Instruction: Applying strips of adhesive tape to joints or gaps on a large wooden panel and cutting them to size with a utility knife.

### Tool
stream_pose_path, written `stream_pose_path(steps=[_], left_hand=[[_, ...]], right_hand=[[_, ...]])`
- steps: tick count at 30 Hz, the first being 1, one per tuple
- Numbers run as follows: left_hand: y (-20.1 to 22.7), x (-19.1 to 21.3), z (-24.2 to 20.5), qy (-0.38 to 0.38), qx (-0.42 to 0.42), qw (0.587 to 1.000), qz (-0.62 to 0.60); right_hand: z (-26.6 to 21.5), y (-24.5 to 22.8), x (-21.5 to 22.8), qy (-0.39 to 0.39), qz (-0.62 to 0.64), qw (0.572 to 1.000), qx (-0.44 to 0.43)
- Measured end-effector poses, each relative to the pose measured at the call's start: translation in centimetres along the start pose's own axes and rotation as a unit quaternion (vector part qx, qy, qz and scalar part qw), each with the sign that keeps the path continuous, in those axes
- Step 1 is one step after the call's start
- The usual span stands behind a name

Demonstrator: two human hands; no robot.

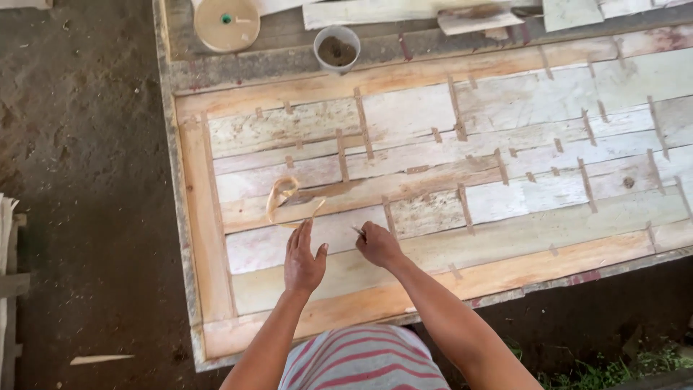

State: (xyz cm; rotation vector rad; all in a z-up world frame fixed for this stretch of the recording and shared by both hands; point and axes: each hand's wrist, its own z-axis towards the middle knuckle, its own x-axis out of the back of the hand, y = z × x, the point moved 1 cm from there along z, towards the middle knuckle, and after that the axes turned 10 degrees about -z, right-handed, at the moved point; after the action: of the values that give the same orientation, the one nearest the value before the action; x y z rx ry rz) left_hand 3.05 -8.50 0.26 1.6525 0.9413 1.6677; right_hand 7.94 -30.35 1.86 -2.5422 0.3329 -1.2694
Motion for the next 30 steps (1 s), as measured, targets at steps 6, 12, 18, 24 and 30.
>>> stream_pose_path(steps=[6,12,18,24,30], left_hand=[[7.2,-5.5,8.3,-0.093,0.009,0.995,0.041],[14.9,-9.8,17.9,-0.213,0.082,0.971,0.071],[17.1,-13.6,25.4,-0.224,0.143,0.947,0.181],[14.7,-17.4,27.8,-0.172,0.109,0.971,0.124],[13.7,-18.7,27.5,-0.147,0.121,0.975,0.114]], right_hand=[[4.2,6.3,9.7,0.084,0.092,0.991,-0.057],[13.8,12.6,20.4,0.181,0.096,0.978,-0.044],[26.3,14.4,29.9,0.252,-0.031,0.966,0.038],[37.6,15.0,33.5,0.324,-0.187,0.911,0.175],[40.5,14.0,33.8,0.308,-0.211,0.913,0.164]])
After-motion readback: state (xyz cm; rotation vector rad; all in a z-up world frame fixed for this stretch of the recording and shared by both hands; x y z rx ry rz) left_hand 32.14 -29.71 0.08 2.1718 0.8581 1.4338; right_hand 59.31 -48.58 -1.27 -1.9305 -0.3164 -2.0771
